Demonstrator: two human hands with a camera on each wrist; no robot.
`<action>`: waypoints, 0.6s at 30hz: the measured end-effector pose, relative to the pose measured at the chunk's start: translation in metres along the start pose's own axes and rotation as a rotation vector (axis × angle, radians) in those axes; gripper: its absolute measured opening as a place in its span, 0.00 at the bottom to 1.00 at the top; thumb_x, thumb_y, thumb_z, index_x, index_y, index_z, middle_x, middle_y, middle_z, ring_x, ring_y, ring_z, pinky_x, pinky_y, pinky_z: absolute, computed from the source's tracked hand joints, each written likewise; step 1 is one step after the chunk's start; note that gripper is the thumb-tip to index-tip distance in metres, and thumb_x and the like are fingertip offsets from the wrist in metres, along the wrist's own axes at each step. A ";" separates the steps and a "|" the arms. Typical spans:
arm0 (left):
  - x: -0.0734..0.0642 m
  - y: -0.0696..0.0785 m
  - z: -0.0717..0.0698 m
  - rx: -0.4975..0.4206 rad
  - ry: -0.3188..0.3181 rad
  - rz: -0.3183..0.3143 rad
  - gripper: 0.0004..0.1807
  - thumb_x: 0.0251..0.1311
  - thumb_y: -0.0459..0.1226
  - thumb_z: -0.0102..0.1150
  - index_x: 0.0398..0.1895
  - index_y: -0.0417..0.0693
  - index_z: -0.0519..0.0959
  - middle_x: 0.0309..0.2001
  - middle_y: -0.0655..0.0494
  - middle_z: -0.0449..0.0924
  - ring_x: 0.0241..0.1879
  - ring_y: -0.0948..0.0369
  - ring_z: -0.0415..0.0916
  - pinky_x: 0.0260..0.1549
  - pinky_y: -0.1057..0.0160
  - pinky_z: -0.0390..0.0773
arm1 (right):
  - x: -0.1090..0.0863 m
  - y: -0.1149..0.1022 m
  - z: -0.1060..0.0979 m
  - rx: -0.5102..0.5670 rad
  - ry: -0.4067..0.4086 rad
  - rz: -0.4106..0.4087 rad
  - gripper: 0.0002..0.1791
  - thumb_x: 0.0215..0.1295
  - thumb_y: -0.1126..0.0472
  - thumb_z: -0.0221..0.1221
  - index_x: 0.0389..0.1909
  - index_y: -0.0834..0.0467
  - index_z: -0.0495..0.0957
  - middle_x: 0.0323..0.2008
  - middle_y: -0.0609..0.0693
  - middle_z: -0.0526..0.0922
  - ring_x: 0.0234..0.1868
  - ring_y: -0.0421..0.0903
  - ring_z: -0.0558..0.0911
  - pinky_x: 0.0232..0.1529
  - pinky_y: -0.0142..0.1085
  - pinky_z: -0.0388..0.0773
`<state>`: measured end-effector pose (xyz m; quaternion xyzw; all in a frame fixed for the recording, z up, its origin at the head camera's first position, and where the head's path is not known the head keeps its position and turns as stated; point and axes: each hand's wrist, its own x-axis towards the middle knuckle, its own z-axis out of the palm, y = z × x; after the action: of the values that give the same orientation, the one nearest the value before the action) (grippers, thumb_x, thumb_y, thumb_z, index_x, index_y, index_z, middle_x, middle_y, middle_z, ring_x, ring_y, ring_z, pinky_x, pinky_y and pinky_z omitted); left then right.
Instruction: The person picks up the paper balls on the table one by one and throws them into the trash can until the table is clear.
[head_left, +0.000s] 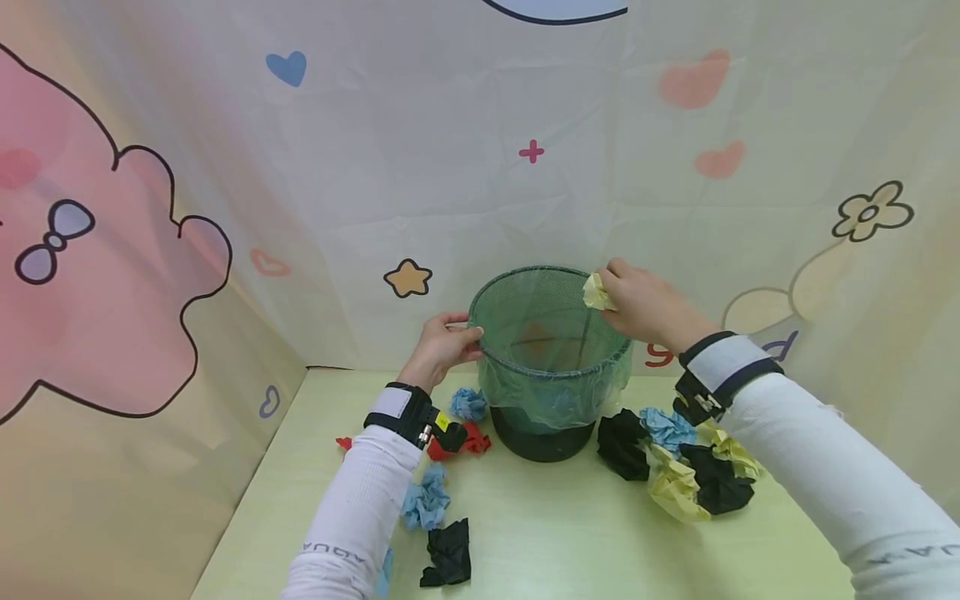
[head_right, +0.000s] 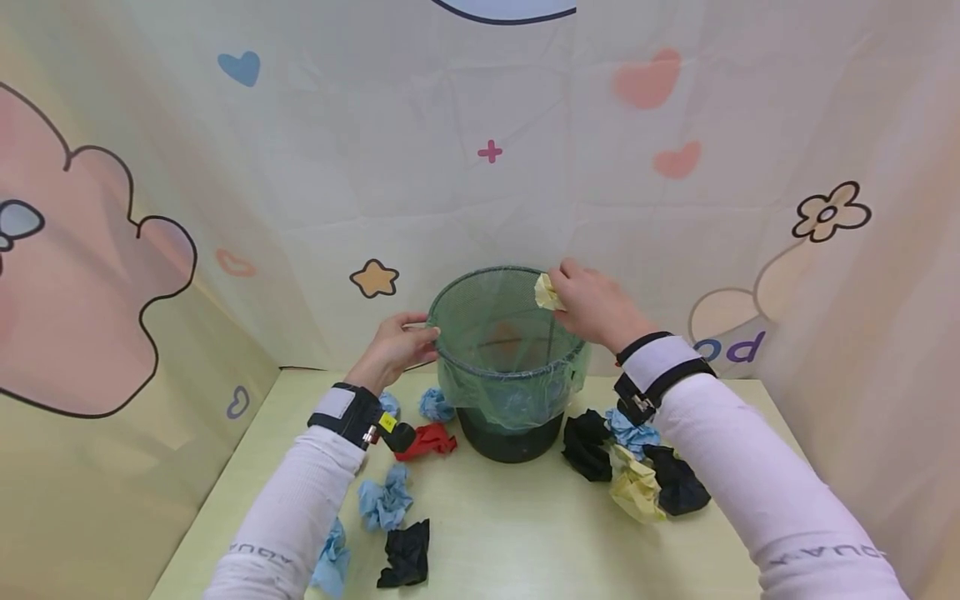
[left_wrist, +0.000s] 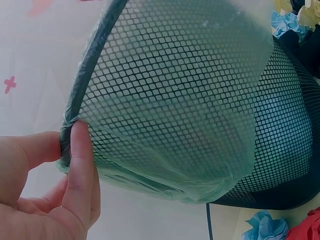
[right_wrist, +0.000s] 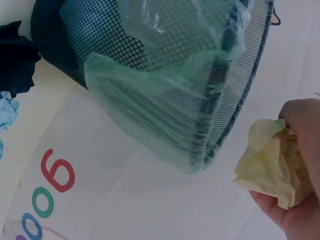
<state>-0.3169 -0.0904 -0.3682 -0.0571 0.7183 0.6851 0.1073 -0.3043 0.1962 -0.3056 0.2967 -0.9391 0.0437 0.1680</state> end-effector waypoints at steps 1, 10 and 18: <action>0.000 0.000 0.000 0.000 -0.001 0.000 0.24 0.60 0.32 0.56 0.59 0.43 0.64 0.41 0.46 0.73 0.23 0.62 0.75 0.36 0.63 0.81 | 0.001 -0.001 0.000 0.003 0.001 0.001 0.19 0.53 0.65 0.63 0.43 0.65 0.69 0.39 0.59 0.71 0.31 0.52 0.74 0.33 0.44 0.76; -0.001 0.000 -0.001 -0.002 -0.002 -0.002 0.24 0.60 0.33 0.56 0.60 0.43 0.64 0.42 0.46 0.73 0.22 0.62 0.74 0.40 0.61 0.81 | 0.012 -0.013 0.001 -0.022 -0.047 0.003 0.20 0.54 0.60 0.63 0.44 0.64 0.69 0.39 0.57 0.71 0.30 0.51 0.74 0.30 0.42 0.75; -0.001 0.000 -0.001 -0.013 -0.007 -0.001 0.23 0.60 0.33 0.56 0.59 0.43 0.64 0.41 0.46 0.73 0.22 0.62 0.74 0.36 0.63 0.81 | 0.016 -0.021 0.004 -0.032 -0.048 -0.008 0.20 0.55 0.57 0.62 0.45 0.62 0.71 0.38 0.55 0.72 0.32 0.50 0.75 0.31 0.43 0.77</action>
<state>-0.3162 -0.0913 -0.3683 -0.0560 0.7135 0.6897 0.1099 -0.3061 0.1697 -0.3044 0.2986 -0.9423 0.0209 0.1501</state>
